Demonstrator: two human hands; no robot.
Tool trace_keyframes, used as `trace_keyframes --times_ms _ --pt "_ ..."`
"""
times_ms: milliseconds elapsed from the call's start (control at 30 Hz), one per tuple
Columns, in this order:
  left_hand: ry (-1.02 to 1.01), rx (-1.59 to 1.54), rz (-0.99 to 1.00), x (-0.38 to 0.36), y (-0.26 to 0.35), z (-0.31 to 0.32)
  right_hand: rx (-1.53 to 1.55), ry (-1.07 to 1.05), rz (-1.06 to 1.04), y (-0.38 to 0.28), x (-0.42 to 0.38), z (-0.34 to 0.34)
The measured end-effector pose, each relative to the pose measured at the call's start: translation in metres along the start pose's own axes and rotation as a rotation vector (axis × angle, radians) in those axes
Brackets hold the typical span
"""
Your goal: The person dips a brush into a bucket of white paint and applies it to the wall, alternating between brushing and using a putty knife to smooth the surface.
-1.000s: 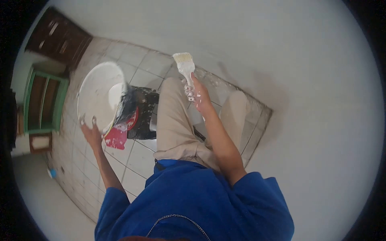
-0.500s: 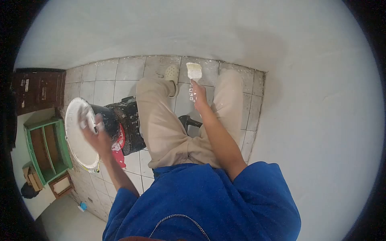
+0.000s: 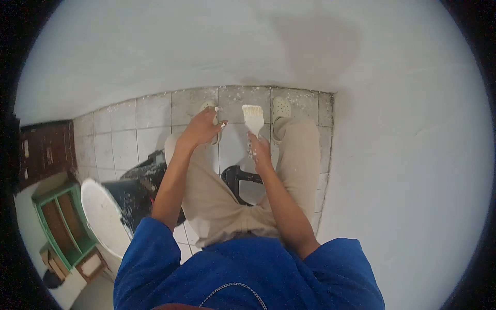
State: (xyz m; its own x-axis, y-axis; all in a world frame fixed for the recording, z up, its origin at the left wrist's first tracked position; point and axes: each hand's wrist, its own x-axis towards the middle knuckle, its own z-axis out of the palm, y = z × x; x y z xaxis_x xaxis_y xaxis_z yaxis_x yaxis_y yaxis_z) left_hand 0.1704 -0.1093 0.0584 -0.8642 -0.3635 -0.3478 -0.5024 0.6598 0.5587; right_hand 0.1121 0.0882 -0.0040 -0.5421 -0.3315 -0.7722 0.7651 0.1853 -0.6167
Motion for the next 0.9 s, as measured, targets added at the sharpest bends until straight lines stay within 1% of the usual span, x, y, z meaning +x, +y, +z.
trace_keyframes --times_ms 33,133,167,200,233,267,333,433,533,633,733,800,833,900 --pt "-0.105 0.039 -0.070 0.017 -0.001 0.001 0.025 0.019 0.002 0.001 0.001 0.000" --pt "-0.074 0.072 -0.051 0.063 -0.027 0.035 0.063 0.062 0.028 -0.001 0.004 0.009" --pt "-0.119 0.069 -0.007 0.076 -0.036 0.044 0.057 0.072 0.054 -0.004 0.002 0.015" --pt "-0.169 0.065 0.033 0.081 -0.038 0.047 0.051 0.084 0.087 -0.005 0.000 0.019" --pt "-0.220 0.059 0.069 0.084 -0.040 0.051 0.107 0.040 0.075 -0.004 0.002 0.021" --pt "-0.221 0.018 0.069 0.086 -0.042 0.056 0.098 0.061 0.057 -0.003 0.001 0.024" --pt "-0.210 -0.050 0.071 0.088 -0.029 0.040 0.085 0.089 0.011 -0.009 0.004 0.035" --pt "-0.243 -0.036 0.055 0.090 -0.030 0.039 0.121 0.028 0.035 -0.005 0.007 0.027" --pt "-0.137 -0.049 0.070 0.079 -0.035 0.042 0.088 0.049 0.040 -0.002 0.004 0.023" --pt "-0.005 -0.054 0.041 0.054 -0.040 0.041 0.075 -0.012 -0.010 -0.003 0.003 0.015" --pt "-0.010 -0.085 -0.052 0.013 -0.035 0.025 0.046 -0.019 -0.103 -0.008 -0.004 0.010" --pt "0.137 -0.147 0.022 -0.029 -0.031 0.014 -0.017 -0.009 -0.266 -0.011 -0.011 0.006" --pt "0.230 -0.173 0.033 -0.056 -0.031 0.007 -0.060 -0.035 -0.340 -0.014 -0.013 0.010" --pt "0.359 -0.328 0.039 -0.113 -0.022 -0.019 -0.067 -0.115 -0.463 -0.034 -0.041 0.028"
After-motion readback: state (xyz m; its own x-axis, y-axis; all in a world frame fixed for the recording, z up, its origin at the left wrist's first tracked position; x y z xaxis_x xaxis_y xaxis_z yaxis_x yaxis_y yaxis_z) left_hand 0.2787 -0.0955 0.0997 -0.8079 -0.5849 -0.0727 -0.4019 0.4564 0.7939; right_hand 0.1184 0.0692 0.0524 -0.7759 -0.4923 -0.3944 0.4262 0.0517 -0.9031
